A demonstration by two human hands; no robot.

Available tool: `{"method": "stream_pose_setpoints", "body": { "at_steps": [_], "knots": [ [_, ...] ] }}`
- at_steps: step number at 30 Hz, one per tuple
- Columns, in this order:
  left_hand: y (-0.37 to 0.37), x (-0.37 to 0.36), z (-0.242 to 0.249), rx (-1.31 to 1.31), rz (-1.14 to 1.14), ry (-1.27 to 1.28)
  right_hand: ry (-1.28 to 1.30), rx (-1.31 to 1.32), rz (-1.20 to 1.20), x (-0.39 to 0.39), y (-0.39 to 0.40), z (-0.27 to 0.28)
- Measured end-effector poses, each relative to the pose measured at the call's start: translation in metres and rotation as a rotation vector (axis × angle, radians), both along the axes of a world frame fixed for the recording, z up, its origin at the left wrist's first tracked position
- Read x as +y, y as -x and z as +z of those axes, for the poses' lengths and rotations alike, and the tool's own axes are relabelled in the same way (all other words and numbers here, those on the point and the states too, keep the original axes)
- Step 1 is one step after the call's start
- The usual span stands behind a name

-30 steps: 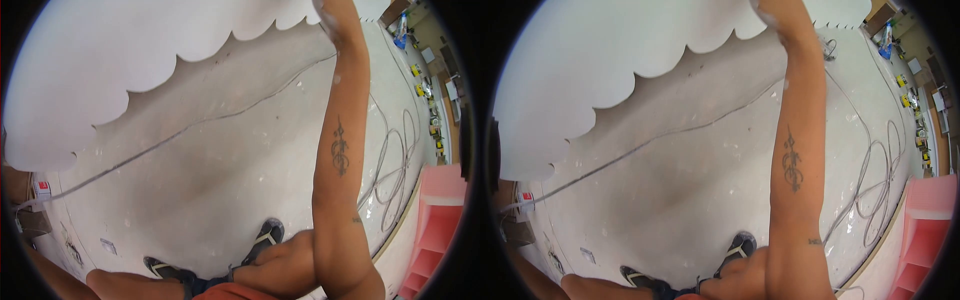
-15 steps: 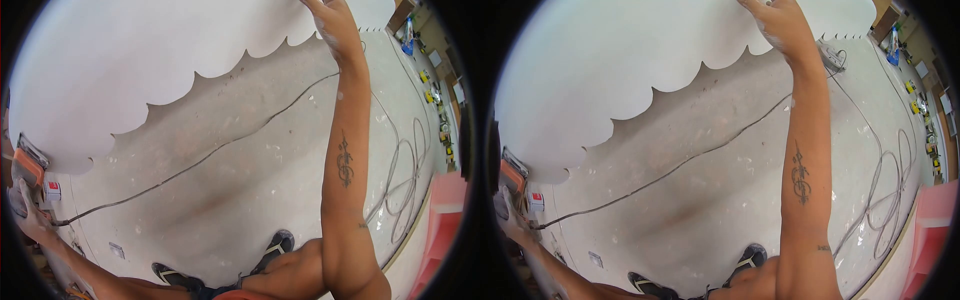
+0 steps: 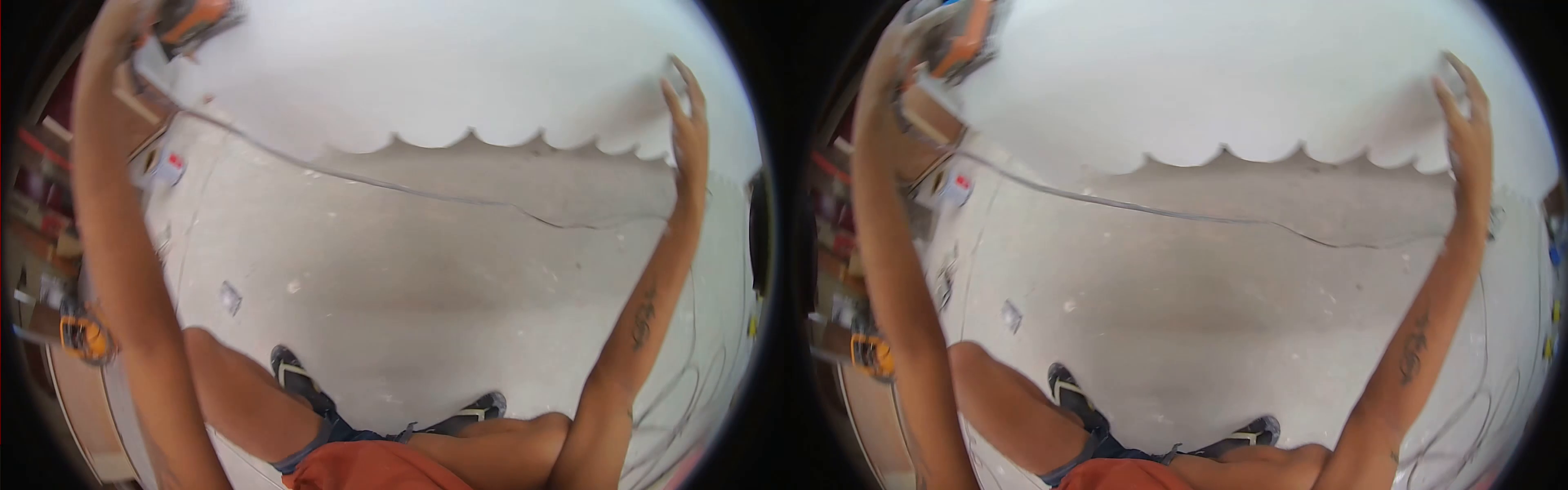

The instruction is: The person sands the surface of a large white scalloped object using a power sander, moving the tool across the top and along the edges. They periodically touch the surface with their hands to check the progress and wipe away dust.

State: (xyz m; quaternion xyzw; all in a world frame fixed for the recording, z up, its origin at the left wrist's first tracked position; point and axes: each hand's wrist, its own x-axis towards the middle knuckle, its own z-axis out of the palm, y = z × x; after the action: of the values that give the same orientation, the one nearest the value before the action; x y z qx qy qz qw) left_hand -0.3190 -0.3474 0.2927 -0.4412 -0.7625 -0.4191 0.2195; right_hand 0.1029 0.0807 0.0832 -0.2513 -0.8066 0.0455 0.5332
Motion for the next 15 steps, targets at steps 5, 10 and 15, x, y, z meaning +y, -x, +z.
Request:
{"method": "stream_pose_setpoints", "body": {
  "at_steps": [5,10,15],
  "knots": [
    [-0.023,-0.041,-0.059,0.289,0.354,0.025,0.020,-0.041,-0.171,-0.004,0.009,-0.012],
    [-0.076,-0.049,-0.144,0.497,0.456,-0.202,0.030,-0.044,-0.215,0.000,0.014,-0.015],
    [-0.083,-0.052,-0.219,0.503,0.447,-0.395,-0.022,-0.052,-0.155,0.014,0.017,-0.017]
  ]
}}
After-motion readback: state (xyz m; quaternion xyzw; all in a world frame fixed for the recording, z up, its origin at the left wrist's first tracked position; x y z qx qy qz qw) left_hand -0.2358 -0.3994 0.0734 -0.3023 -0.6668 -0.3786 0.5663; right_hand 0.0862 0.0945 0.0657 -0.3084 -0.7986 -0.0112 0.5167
